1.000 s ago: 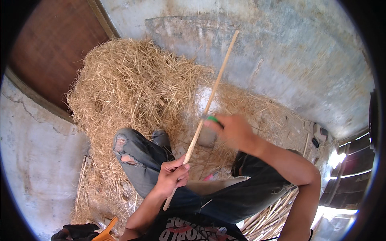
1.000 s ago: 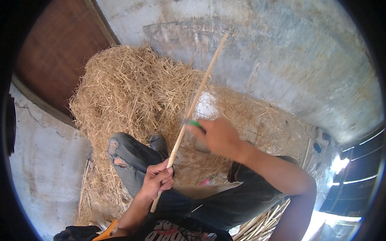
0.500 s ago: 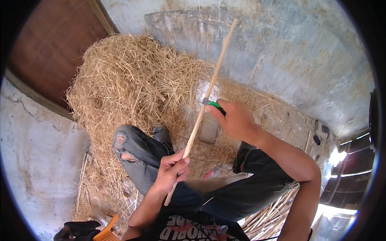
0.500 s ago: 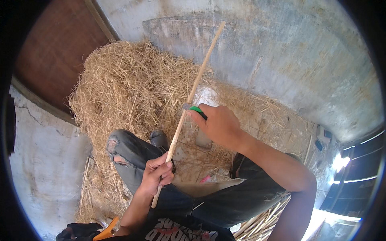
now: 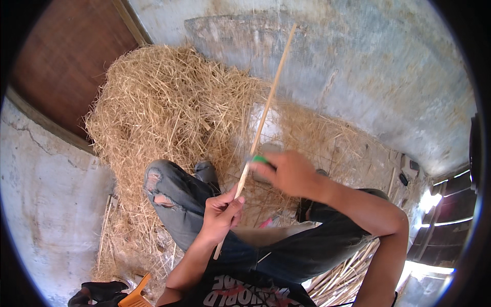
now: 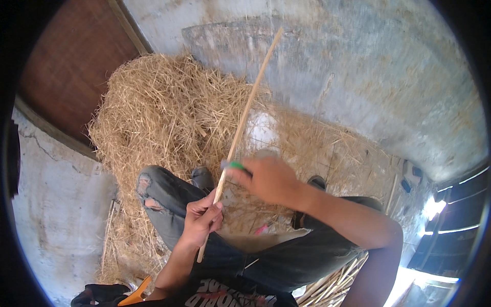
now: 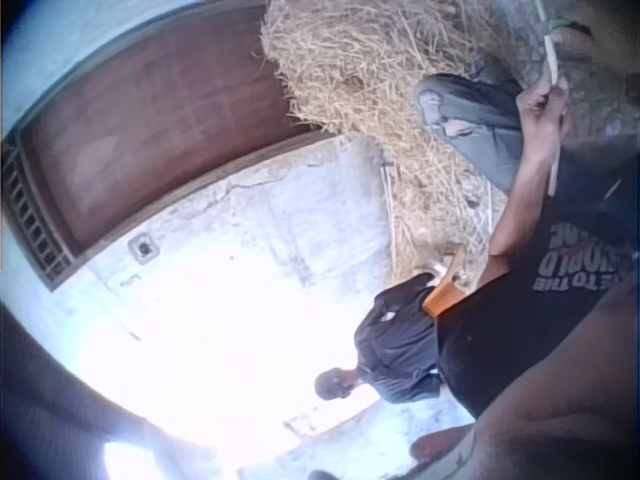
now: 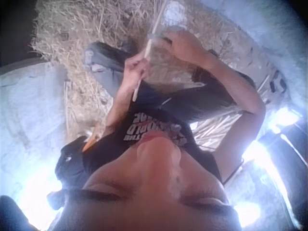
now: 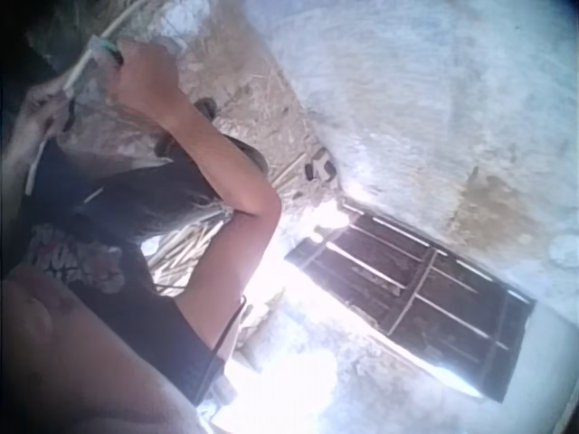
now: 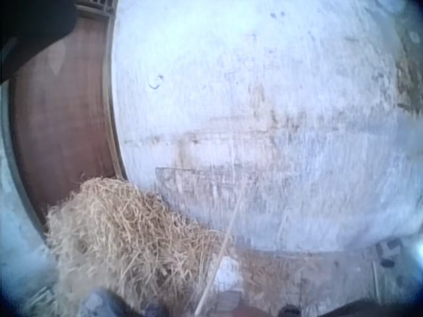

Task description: The person uses a utility knife to shave thin layers off a narrow wood strip, working along the length of the wood while sitting on a floor with straw.

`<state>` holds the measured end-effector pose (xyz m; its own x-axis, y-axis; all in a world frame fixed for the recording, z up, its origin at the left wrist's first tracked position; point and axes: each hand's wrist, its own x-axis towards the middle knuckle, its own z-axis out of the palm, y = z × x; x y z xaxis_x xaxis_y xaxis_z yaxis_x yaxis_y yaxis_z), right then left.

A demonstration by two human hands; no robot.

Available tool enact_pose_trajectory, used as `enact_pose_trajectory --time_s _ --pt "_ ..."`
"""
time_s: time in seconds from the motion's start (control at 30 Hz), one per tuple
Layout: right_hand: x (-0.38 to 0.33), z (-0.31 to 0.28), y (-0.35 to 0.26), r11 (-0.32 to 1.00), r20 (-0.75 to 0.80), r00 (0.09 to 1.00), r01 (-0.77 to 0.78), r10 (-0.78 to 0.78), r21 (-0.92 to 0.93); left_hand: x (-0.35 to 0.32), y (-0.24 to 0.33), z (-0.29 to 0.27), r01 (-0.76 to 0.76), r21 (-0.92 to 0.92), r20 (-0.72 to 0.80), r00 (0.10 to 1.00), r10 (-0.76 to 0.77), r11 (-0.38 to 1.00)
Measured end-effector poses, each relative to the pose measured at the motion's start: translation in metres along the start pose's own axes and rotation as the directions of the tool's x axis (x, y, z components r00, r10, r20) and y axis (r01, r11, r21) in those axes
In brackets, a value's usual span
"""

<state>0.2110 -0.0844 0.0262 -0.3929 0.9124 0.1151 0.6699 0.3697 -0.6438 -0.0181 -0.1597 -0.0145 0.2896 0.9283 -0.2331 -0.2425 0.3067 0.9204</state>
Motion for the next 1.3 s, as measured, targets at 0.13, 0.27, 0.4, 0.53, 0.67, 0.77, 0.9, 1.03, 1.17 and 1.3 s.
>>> enact_pose_trajectory --time_s 0.13,0.27,0.4,0.53,0.67,0.77,0.9,1.03,1.17,1.3 --pt "0.014 -0.004 0.012 0.996 -0.073 0.993 -0.087 0.088 0.02 -0.001 -0.011 0.0 -0.046 0.202 -0.096 0.993 0.066 0.978" --pt "-0.005 0.011 0.006 0.989 -0.078 0.993 0.078 -0.088 -0.124 0.003 -0.013 0.006 -0.102 0.293 -0.107 0.985 0.139 0.951" --pt "0.017 -0.002 0.018 0.995 -0.129 0.989 -0.077 0.069 -0.06 0.002 -0.012 0.003 -0.122 0.37 -0.131 0.975 0.181 0.921" --pt "-0.004 0.014 0.003 0.997 0.014 0.998 0.061 -0.061 -0.035 0.007 -0.025 -0.005 -0.222 0.44 -0.098 0.951 0.292 0.87" --pt "0.014 0.004 0.008 0.998 -0.07 0.995 -0.065 0.066 0.004 0.01 -0.023 -0.005 -0.219 0.396 -0.143 0.945 0.295 0.892" --pt "0.012 0.004 0.01 1.0 -0.102 0.995 -0.002 0.003 0.011 0.006 -0.019 0.0 -0.193 0.468 -0.161 0.941 0.297 0.863" --pt "0.01 0.01 0.013 0.997 -0.081 0.996 0.028 -0.034 -0.068 0.005 -0.031 -0.007 -0.212 0.409 -0.167 0.939 0.301 0.888" --pt "0.0 0.022 0.012 0.989 -0.039 0.999 0.035 -0.03 0.141 0.007 -0.024 -0.003 -0.196 0.381 -0.153 0.95 0.271 0.904" --pt "0.009 0.008 0.006 0.974 0.08 0.996 0.014 -0.033 0.227 0.007 -0.022 -0.006 -0.216 0.328 -0.169 0.945 0.282 0.92" --pt "0.014 0.0 0.014 0.922 0.115 0.99 0.034 -0.085 0.386 0.009 -0.019 -0.009 -0.245 0.344 -0.199 0.924 0.325 0.906"
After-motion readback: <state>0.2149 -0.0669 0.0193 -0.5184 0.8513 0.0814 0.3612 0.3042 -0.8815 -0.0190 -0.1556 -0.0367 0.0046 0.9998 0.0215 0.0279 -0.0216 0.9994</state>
